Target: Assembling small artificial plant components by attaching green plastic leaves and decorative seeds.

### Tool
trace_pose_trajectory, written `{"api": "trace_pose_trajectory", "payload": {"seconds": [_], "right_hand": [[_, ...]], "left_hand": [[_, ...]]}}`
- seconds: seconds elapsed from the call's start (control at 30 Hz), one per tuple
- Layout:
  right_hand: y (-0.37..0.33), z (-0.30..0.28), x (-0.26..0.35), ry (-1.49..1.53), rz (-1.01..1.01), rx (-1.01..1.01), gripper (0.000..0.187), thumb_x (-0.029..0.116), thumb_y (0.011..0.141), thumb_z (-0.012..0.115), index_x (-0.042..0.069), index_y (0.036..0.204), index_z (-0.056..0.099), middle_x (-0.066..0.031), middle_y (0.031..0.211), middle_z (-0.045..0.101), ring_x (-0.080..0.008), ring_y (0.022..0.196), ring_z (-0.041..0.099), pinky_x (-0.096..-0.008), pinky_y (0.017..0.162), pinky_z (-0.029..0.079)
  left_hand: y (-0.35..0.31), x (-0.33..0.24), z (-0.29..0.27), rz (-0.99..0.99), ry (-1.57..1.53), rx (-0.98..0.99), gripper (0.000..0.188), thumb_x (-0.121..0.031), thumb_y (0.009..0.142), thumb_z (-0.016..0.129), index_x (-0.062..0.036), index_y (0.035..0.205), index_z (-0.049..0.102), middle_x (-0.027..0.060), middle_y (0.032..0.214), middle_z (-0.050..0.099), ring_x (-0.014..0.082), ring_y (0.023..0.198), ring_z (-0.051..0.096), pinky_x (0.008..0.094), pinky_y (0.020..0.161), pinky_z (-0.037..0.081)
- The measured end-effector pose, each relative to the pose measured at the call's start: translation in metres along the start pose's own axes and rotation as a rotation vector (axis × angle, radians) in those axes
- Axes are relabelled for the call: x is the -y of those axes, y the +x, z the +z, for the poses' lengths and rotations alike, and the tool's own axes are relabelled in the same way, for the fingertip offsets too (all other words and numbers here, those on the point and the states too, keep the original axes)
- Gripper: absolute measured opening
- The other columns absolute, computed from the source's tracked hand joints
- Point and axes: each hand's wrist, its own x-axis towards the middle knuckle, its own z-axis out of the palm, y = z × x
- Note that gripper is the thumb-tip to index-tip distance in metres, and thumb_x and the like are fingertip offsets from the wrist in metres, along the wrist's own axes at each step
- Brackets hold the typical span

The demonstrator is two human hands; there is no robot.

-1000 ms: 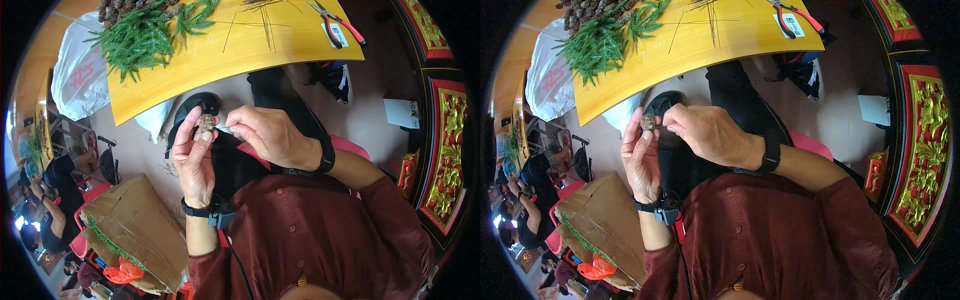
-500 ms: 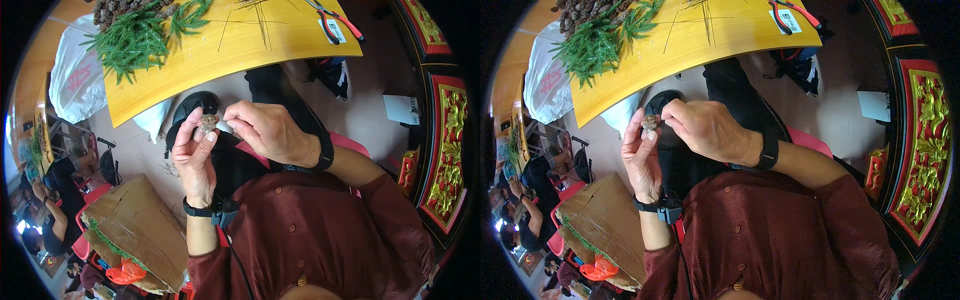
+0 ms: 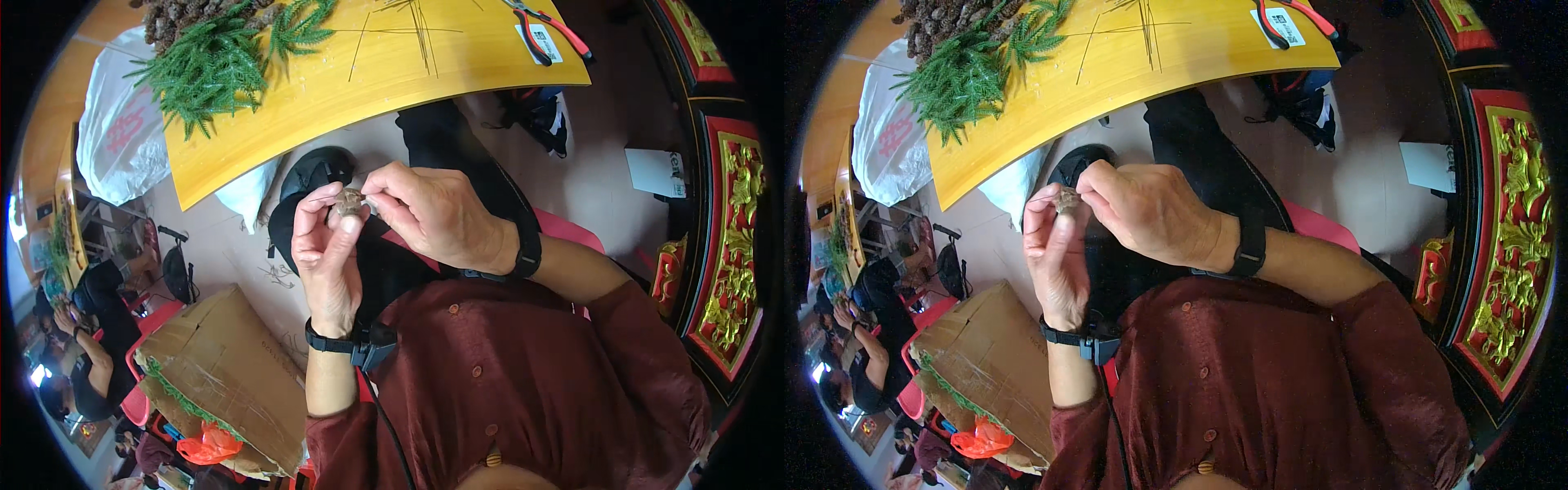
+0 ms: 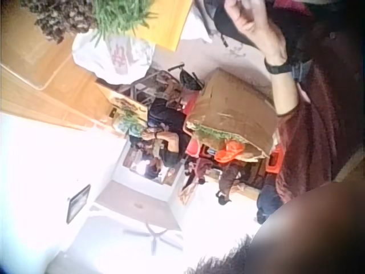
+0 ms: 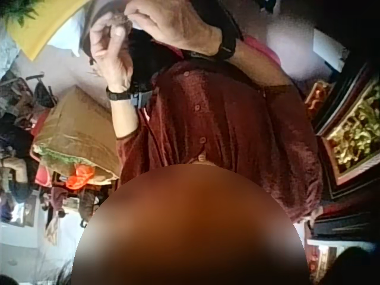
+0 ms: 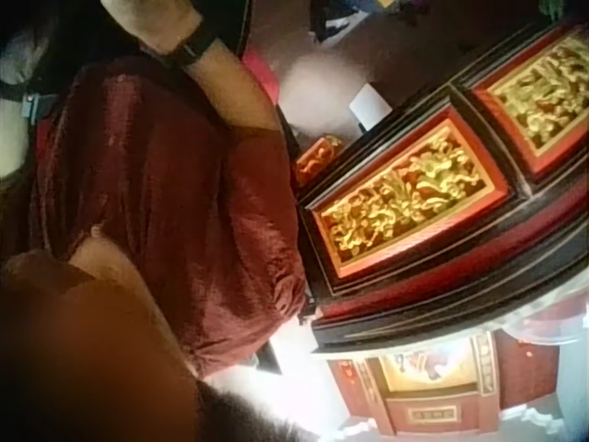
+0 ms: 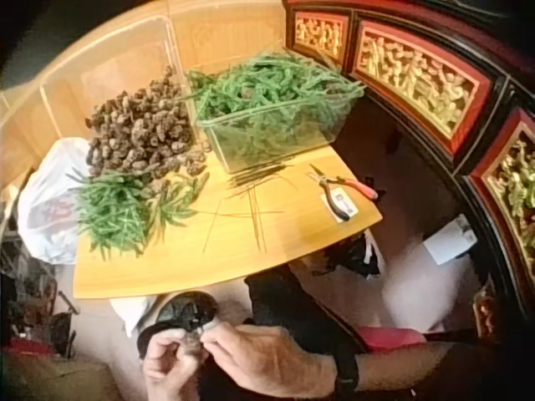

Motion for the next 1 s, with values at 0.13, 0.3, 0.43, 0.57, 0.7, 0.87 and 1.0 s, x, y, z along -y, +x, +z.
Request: {"api": "trace_pose_trajectory", "payload": {"seconds": [0.13,0.3,0.43,0.57,0.7,0.87,1.0], "right_hand": [[0.000,-0.003,-0.002,-0.033,-0.021,0.003,0.017,0.001,0.082,0.066,0.003,0.095,0.055,-0.0117,0.075,0.062,-0.0280,0.066,0.064,-0.0338,0.057,0.050],[-0.001,-0.006,-0.003,-0.034,-0.054,-0.007,0.017,0.001,0.082,0.066,0.003,0.096,0.056,-0.0115,0.077,0.063,-0.0280,0.067,0.065,-0.0344,0.058,0.051],[-0.003,-0.005,-0.007,-0.008,-0.072,-0.014,0.017,0.002,0.082,0.067,0.003,0.096,0.056,-0.0113,0.078,0.064,-0.0282,0.069,0.065,-0.0345,0.059,0.051],[-0.004,-0.007,-0.007,0.027,-0.081,-0.008,0.017,0.002,0.081,0.067,0.004,0.094,0.057,-0.0111,0.079,0.064,-0.0285,0.070,0.065,-0.0342,0.060,0.052],[-0.006,-0.009,-0.008,0.039,-0.081,-0.018,0.017,0.003,0.081,0.068,0.003,0.093,0.057,-0.0111,0.080,0.064,-0.0286,0.071,0.065,-0.0340,0.061,0.052],[-0.004,-0.011,-0.008,0.098,-0.049,0.000,0.014,0.003,0.082,0.067,0.003,0.092,0.057,-0.0116,0.080,0.064,-0.0283,0.072,0.065,-0.0343,0.062,0.052],[0.000,-0.014,-0.012,0.196,-0.074,0.039,0.011,0.004,0.083,0.066,0.003,0.091,0.058,-0.0116,0.081,0.064,-0.0282,0.073,0.065,-0.0345,0.063,0.052]], "left_hand": [[0.002,0.003,-0.005,-0.041,-0.072,0.017,0.026,-0.004,0.091,0.062,-0.0037,0.116,0.055,0.0060,0.106,0.061,0.0149,0.097,0.061,0.0304,0.086,0.053],[0.005,0.010,-0.009,-0.048,-0.054,0.056,0.021,-0.010,0.093,0.060,-0.0048,0.113,0.056,0.0075,0.109,0.061,0.0145,0.095,0.060,0.0296,0.081,0.055],[0.005,0.015,-0.007,-0.027,-0.104,0.074,0.018,-0.013,0.095,0.058,-0.0056,0.112,0.057,0.0093,0.111,0.060,0.0155,0.096,0.060,0.0296,0.080,0.055],[0.007,0.013,-0.005,-0.019,-0.178,0.055,0.017,-0.015,0.096,0.056,-0.0056,0.110,0.057,0.0112,0.113,0.059,0.0170,0.097,0.060,0.0298,0.082,0.055],[0.007,0.013,-0.005,-0.035,-0.239,0.077,0.018,-0.015,0.096,0.056,-0.0047,0.111,0.057,0.0126,0.116,0.058,0.0183,0.098,0.060,0.0304,0.085,0.054],[0.004,0.017,-0.007,-0.084,-0.200,0.093,0.021,-0.014,0.095,0.058,-0.0032,0.112,0.059,0.0132,0.116,0.057,0.0194,0.099,0.060,0.0317,0.089,0.053],[0.007,0.019,-0.013,-0.046,-0.182,0.134,0.023,-0.014,0.094,0.060,-0.0020,0.113,0.059,0.0136,0.116,0.057,0.0197,0.099,0.060,0.0316,0.087,0.054]]}}
